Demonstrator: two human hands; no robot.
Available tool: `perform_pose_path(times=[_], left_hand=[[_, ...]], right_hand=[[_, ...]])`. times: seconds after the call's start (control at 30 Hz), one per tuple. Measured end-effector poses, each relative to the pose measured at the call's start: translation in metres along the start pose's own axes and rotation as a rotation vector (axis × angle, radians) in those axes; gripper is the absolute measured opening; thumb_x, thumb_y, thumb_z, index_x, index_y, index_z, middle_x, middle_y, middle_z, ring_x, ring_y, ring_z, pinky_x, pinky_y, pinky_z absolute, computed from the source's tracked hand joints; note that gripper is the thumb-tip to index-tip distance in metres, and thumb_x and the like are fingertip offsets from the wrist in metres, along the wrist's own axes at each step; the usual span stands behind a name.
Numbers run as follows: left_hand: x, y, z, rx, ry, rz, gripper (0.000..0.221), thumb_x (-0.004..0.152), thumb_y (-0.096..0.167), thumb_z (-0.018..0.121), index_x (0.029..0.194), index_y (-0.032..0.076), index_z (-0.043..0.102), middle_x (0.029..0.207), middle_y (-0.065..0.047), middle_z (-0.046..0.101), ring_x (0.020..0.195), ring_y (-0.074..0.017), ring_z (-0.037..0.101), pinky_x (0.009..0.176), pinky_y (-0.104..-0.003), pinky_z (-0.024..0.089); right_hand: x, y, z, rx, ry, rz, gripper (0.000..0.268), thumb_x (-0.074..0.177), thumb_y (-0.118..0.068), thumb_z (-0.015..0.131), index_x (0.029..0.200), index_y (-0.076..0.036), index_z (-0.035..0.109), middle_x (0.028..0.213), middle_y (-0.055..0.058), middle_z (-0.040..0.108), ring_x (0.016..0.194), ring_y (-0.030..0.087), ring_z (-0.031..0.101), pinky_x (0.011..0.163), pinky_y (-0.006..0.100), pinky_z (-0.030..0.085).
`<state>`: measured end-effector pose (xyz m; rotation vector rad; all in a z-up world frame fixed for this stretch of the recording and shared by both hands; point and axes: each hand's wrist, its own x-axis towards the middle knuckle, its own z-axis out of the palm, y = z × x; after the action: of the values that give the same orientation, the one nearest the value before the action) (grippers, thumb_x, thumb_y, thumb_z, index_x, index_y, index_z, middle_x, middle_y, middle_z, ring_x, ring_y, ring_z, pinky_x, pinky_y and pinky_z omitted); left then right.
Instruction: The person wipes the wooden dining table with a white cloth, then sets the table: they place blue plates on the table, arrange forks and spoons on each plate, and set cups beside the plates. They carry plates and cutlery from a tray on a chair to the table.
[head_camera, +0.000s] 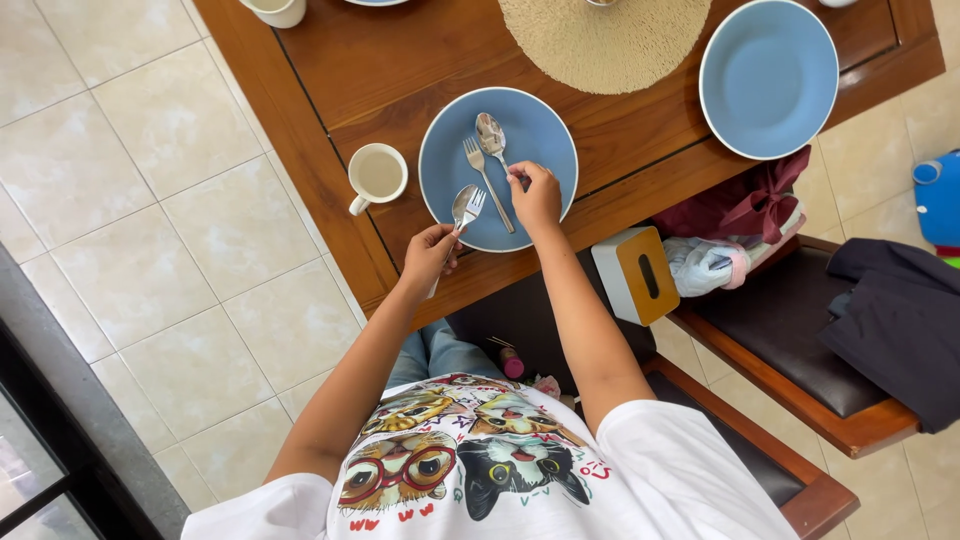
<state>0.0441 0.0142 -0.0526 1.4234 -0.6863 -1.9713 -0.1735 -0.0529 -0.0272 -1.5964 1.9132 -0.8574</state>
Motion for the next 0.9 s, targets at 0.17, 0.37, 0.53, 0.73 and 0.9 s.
perform_pose_path(times=[0.17, 0.37, 0.53, 0.73, 0.9], left_hand=[[-0.001, -0.014, -0.001, -0.039, -0.011, 0.045, 0.024, 0.103, 0.015, 0.059, 0.119, 0.002, 0.070, 0.088, -0.002, 0.065, 0.064, -0.0095, 0.061, 0.055, -0.025, 0.052], [-0.017, -0.019, 0.012, -0.126, 0.005, 0.104, 0.022, 0.103, 0.015, 0.058, 0.115, -0.001, 0.068, 0.092, -0.003, 0.067, 0.076, -0.0145, 0.070, 0.066, -0.029, 0.060], [-0.023, -0.037, 0.031, -0.144, 0.038, 0.216, 0.019, 0.102, 0.014, 0.062, 0.111, -0.001, 0.069, 0.091, -0.005, 0.071, 0.082, -0.0133, 0.072, 0.071, -0.027, 0.060], [-0.103, -0.019, 0.059, 0.163, 0.180, 0.329, 0.017, 0.098, 0.015, 0.069, 0.104, 0.000, 0.073, 0.087, -0.006, 0.076, 0.077, -0.0101, 0.067, 0.069, -0.025, 0.055], [-0.150, -0.057, 0.061, 0.209, 0.082, 0.367, 0.018, 0.096, 0.015, 0.068, 0.105, 0.000, 0.074, 0.087, -0.005, 0.077, 0.077, -0.0085, 0.070, 0.071, -0.025, 0.056]], right_hand=[[-0.009, -0.009, -0.003, -0.095, 0.127, -0.060, 0.013, 0.089, -0.012, 0.073, 0.100, -0.006, 0.074, 0.097, 0.006, 0.073, 0.085, 0.024, 0.064, 0.078, 0.038, 0.053], [-0.064, -0.019, -0.003, 0.159, 0.162, -0.064, 0.015, 0.099, -0.016, 0.068, 0.106, -0.003, 0.073, 0.095, 0.007, 0.072, 0.082, 0.021, 0.064, 0.077, 0.033, 0.054], [-0.133, -0.002, 0.029, 0.570, 0.018, 0.164, 0.021, 0.104, -0.022, 0.065, 0.105, -0.003, 0.073, 0.094, 0.004, 0.074, 0.084, 0.012, 0.067, 0.076, 0.026, 0.055], [-0.217, -0.038, 0.029, 0.898, 0.014, 0.442, 0.023, 0.104, -0.023, 0.060, 0.111, -0.003, 0.068, 0.089, -0.001, 0.070, 0.074, 0.005, 0.064, 0.063, 0.022, 0.051], [-0.291, -0.053, 0.024, 0.981, 0.147, 0.476, 0.019, 0.102, -0.016, 0.061, 0.110, 0.000, 0.070, 0.081, -0.001, 0.066, 0.062, 0.003, 0.052, 0.053, 0.021, 0.041]])
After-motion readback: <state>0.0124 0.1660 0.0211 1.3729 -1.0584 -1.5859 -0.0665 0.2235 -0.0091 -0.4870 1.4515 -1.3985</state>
